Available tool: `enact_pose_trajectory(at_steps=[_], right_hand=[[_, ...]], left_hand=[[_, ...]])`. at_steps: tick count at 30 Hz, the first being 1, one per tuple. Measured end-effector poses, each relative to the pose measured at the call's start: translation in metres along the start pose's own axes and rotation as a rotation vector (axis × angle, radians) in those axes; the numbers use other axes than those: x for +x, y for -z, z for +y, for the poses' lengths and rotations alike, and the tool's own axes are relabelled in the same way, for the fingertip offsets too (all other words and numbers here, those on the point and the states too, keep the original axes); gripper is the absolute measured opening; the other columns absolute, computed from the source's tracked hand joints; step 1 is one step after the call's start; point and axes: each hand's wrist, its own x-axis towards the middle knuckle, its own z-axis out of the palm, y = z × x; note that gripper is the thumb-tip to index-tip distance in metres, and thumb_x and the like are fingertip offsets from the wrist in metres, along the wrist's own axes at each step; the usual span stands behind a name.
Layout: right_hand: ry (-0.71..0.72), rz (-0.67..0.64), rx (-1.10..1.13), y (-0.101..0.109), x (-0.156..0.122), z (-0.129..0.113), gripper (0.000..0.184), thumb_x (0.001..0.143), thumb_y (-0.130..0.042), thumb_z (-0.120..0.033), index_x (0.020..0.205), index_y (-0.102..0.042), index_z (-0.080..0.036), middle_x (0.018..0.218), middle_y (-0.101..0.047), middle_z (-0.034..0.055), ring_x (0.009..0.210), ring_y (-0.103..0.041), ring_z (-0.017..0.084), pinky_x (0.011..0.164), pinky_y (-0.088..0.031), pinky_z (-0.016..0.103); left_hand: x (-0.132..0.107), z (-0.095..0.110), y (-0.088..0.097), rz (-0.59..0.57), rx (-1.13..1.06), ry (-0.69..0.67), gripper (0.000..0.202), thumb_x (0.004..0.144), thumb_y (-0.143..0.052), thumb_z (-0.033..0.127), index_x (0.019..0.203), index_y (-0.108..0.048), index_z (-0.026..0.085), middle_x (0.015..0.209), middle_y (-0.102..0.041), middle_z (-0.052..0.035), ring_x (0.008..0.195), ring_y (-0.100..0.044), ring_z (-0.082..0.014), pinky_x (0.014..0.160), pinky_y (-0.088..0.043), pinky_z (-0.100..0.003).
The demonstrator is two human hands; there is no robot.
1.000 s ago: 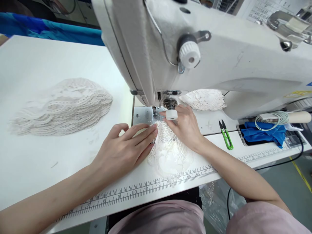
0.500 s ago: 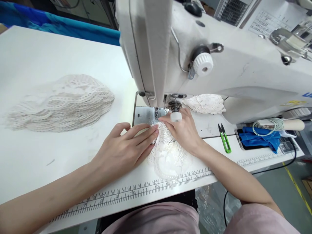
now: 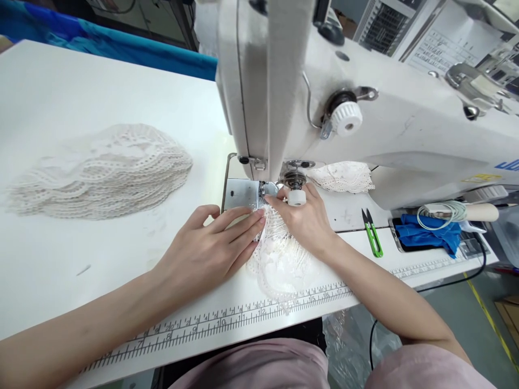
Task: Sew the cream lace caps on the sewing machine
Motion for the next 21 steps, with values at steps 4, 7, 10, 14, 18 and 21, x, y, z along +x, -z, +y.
enact_pose_trajectory(at_steps=[4,7,10,14,18,21], right_hand=[[-0.005,0.025,0.005,-0.003,0.000,0.002,0.036,0.091,-0.050,-0.007,0.115,-0.068,-0.027,0.094,-0.069,0.0040,0.085,-0.057,0.021,0.081,-0.050,0.041],[-0.083,0.022,0.083,-0.004,0.002,0.005,0.030,0.094,-0.049,-0.013,0.109,-0.071,-0.027,0.089,-0.067,0.0048,0.085,-0.059,0.021,0.081,-0.050,0.041],[-0.218,0.043,0.228,-0.007,0.006,0.010,0.023,0.095,-0.050,-0.024,0.100,-0.072,-0.026,0.088,-0.067,0.0051,0.091,-0.060,0.021,0.082,-0.050,0.040],[-0.389,0.017,0.321,-0.009,0.010,0.017,0.026,0.094,-0.050,-0.034,0.088,-0.072,-0.022,0.087,-0.067,0.0061,0.089,-0.060,0.023,0.076,-0.051,0.039],[-0.362,0.017,0.379,-0.002,0.007,0.013,0.025,0.090,-0.048,-0.023,0.092,-0.073,-0.024,0.089,-0.067,0.0049,0.086,-0.059,0.021,0.076,-0.050,0.039],[-0.217,-0.016,0.325,0.007,0.003,0.004,0.037,0.087,-0.043,-0.014,0.105,-0.072,-0.027,0.094,-0.066,0.0039,0.094,-0.058,0.021,0.083,-0.047,0.041]], left_hand=[[0.000,0.000,0.001,-0.025,-0.005,0.014,0.025,0.099,-0.043,0.021,0.112,-0.064,0.016,0.121,-0.068,-0.0055,0.105,-0.061,-0.0190,0.081,-0.038,-0.037],[0.000,-0.001,0.003,-0.032,-0.009,0.017,0.026,0.099,-0.042,0.021,0.112,-0.063,0.016,0.121,-0.068,-0.0048,0.105,-0.061,-0.0187,0.082,-0.038,-0.036],[0.001,0.000,0.003,-0.024,-0.016,0.020,0.026,0.099,-0.042,0.021,0.113,-0.063,0.016,0.121,-0.068,-0.0049,0.104,-0.062,-0.0187,0.081,-0.038,-0.036],[0.001,0.000,0.002,-0.025,-0.027,0.031,0.025,0.099,-0.043,0.020,0.113,-0.064,0.017,0.120,-0.069,-0.0044,0.106,-0.062,-0.0189,0.081,-0.038,-0.037],[0.001,0.000,0.002,-0.015,-0.034,0.027,0.025,0.097,-0.047,0.019,0.115,-0.064,0.014,0.119,-0.069,-0.0063,0.106,-0.062,-0.0195,0.080,-0.039,-0.037],[0.002,0.000,0.002,-0.014,-0.025,0.015,0.025,0.097,-0.047,0.018,0.115,-0.064,0.012,0.118,-0.069,-0.0067,0.106,-0.063,-0.0195,0.079,-0.040,-0.037]])
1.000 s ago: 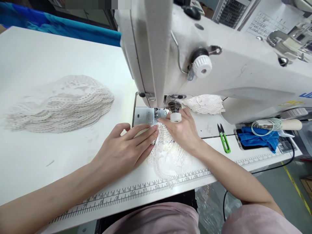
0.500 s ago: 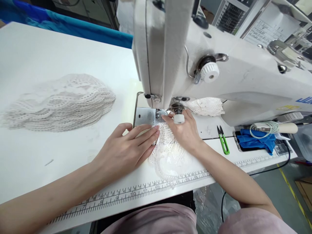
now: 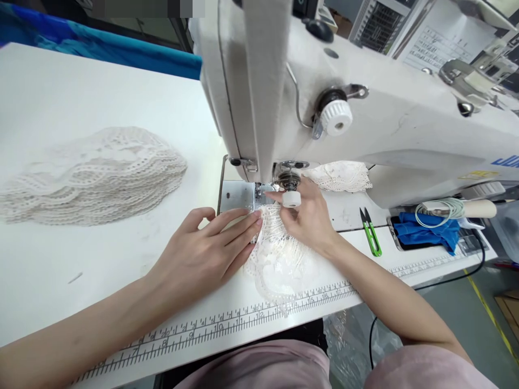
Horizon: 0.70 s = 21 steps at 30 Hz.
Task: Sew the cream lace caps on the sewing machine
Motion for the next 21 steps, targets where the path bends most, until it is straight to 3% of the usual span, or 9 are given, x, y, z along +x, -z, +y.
enact_pose_trajectory(at_steps=[4,7,10,15,21], right_hand=[[0.158,-0.079,-0.321,0.001,-0.004,-0.008,0.043,0.091,-0.040,-0.015,0.126,-0.062,-0.025,0.108,-0.065,0.0084,0.102,-0.054,0.025,0.084,-0.044,0.042],[0.115,-0.094,-0.471,-0.002,0.000,-0.008,0.043,0.091,-0.042,-0.019,0.131,-0.057,-0.018,0.108,-0.065,0.0112,0.105,-0.053,0.028,0.087,-0.041,0.043],[0.070,-0.045,-0.494,0.000,0.002,-0.007,0.038,0.094,-0.041,-0.023,0.124,-0.062,-0.016,0.102,-0.067,0.0109,0.103,-0.055,0.026,0.087,-0.038,0.042],[0.238,0.016,-0.357,0.010,-0.005,-0.016,0.031,0.098,-0.043,-0.029,0.106,-0.072,-0.020,0.082,-0.070,0.0016,0.079,-0.059,0.016,0.075,-0.038,0.034],[0.239,-0.077,-0.482,0.006,-0.010,-0.025,0.036,0.100,-0.040,-0.030,0.115,-0.068,-0.014,0.093,-0.070,0.0072,0.095,-0.057,0.021,0.075,-0.035,0.035]], left_hand=[[0.000,0.000,0.000,0.001,0.004,0.002,0.025,0.097,-0.047,0.019,0.113,-0.065,0.012,0.116,-0.071,-0.0044,0.108,-0.063,-0.0194,0.080,-0.041,-0.038],[0.000,0.000,0.001,-0.009,0.001,0.005,0.023,0.096,-0.049,0.020,0.112,-0.065,0.013,0.116,-0.071,-0.0029,0.107,-0.063,-0.0197,0.081,-0.041,-0.039],[0.002,-0.001,0.002,-0.016,0.008,0.010,0.023,0.096,-0.050,0.020,0.112,-0.065,0.014,0.118,-0.070,-0.0023,0.108,-0.064,-0.0205,0.082,-0.040,-0.040],[0.006,-0.003,0.003,-0.033,0.019,0.017,0.023,0.095,-0.051,0.020,0.114,-0.065,0.016,0.118,-0.070,-0.0022,0.110,-0.063,-0.0214,0.083,-0.040,-0.040],[0.007,-0.004,0.004,-0.043,0.033,0.030,0.024,0.094,-0.052,0.020,0.114,-0.065,0.016,0.119,-0.069,-0.0036,0.110,-0.063,-0.0227,0.082,-0.040,-0.041]])
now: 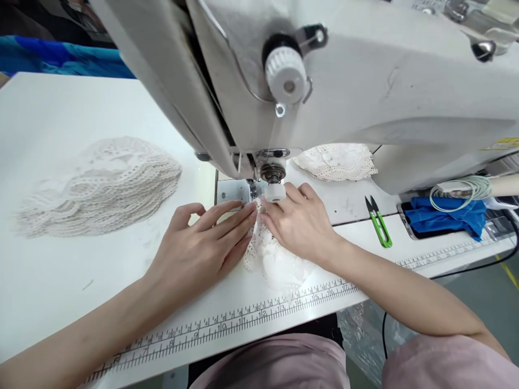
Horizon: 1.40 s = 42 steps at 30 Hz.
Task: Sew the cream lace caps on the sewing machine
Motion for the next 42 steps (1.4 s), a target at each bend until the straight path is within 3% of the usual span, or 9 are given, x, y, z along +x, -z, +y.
enact_pose_trajectory(at_steps=[11,25,32,42], right_hand=[[-0.045,-0.078,0.010,-0.006,0.005,0.008,0.041,0.101,-0.035,-0.034,0.099,-0.073,-0.019,0.114,-0.064,0.0119,0.109,-0.051,0.025,0.090,-0.034,0.041],[-0.067,-0.079,0.017,-0.009,0.006,0.011,0.039,0.101,-0.035,-0.035,0.118,-0.067,-0.018,0.116,-0.063,0.0146,0.115,-0.050,0.028,0.097,-0.033,0.044],[-0.067,-0.076,0.007,-0.011,0.004,0.015,0.035,0.100,-0.040,-0.034,0.113,-0.069,-0.020,0.114,-0.063,0.0138,0.116,-0.049,0.028,0.098,-0.032,0.044],[-0.096,-0.063,0.072,-0.019,0.001,0.019,0.033,0.098,-0.042,-0.032,0.122,-0.063,-0.024,0.114,-0.063,0.0109,0.121,-0.048,0.031,0.101,-0.031,0.050]], left_hand=[[-0.001,0.004,0.003,-0.084,-0.006,0.048,0.033,0.094,-0.050,0.017,0.125,-0.060,0.017,0.125,-0.066,-0.0080,0.117,-0.060,-0.0285,0.084,-0.041,-0.046],[0.002,0.006,0.003,-0.116,0.042,0.078,0.032,0.097,-0.044,0.022,0.125,-0.059,0.016,0.128,-0.063,-0.0088,0.120,-0.057,-0.0246,0.086,-0.039,-0.044],[0.001,0.005,0.004,-0.099,0.042,0.077,0.031,0.097,-0.047,0.024,0.124,-0.059,0.016,0.126,-0.065,-0.0085,0.119,-0.058,-0.0246,0.085,-0.039,-0.043],[0.002,0.004,0.000,-0.083,0.019,0.092,0.032,0.097,-0.046,0.028,0.123,-0.060,0.015,0.126,-0.065,-0.0100,0.118,-0.058,-0.0244,0.085,-0.039,-0.044]])
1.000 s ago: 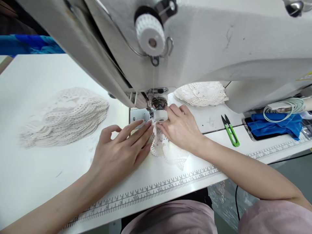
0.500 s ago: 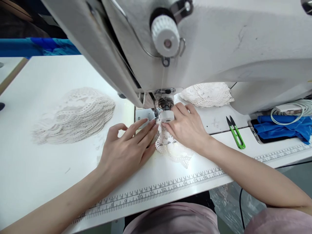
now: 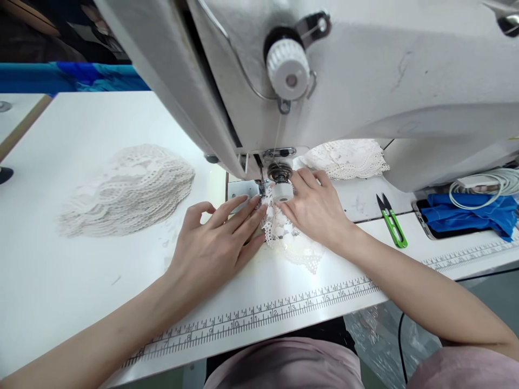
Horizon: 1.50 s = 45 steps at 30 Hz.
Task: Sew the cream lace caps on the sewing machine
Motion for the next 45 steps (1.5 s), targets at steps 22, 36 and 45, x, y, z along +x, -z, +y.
enact_pose_trajectory(at_steps=[22,36,45], right_hand=[[0.022,-0.082,0.304,0.027,-0.006,-0.010,0.024,0.097,-0.044,-0.023,0.104,-0.068,-0.021,0.105,-0.068,0.0020,0.073,-0.064,0.013,0.056,-0.038,0.025],[-0.068,0.037,0.517,0.011,-0.001,-0.005,0.024,0.091,-0.051,-0.019,0.103,-0.072,-0.019,0.087,-0.068,0.0033,0.069,-0.058,0.014,0.057,-0.037,0.025],[0.310,0.263,0.216,0.017,-0.003,-0.006,0.020,0.086,-0.053,-0.011,0.089,-0.072,-0.017,0.101,-0.075,0.0025,0.088,-0.063,0.019,0.077,-0.044,0.034]], left_hand=[[0.010,-0.012,0.001,-0.059,-0.149,0.004,0.028,0.091,-0.051,0.023,0.116,-0.064,0.019,0.115,-0.069,-0.0038,0.103,-0.061,-0.0233,0.087,-0.037,-0.044],[0.032,-0.031,-0.005,-0.133,-0.601,0.275,0.023,0.091,-0.051,0.022,0.083,-0.072,0.023,0.097,-0.072,-0.0006,0.093,-0.063,-0.0195,0.082,-0.041,-0.039],[0.005,-0.017,-0.002,0.188,0.082,-0.255,0.021,0.090,-0.059,0.016,0.109,-0.067,0.019,0.105,-0.074,-0.0007,0.100,-0.065,-0.0198,0.082,-0.038,-0.039]])
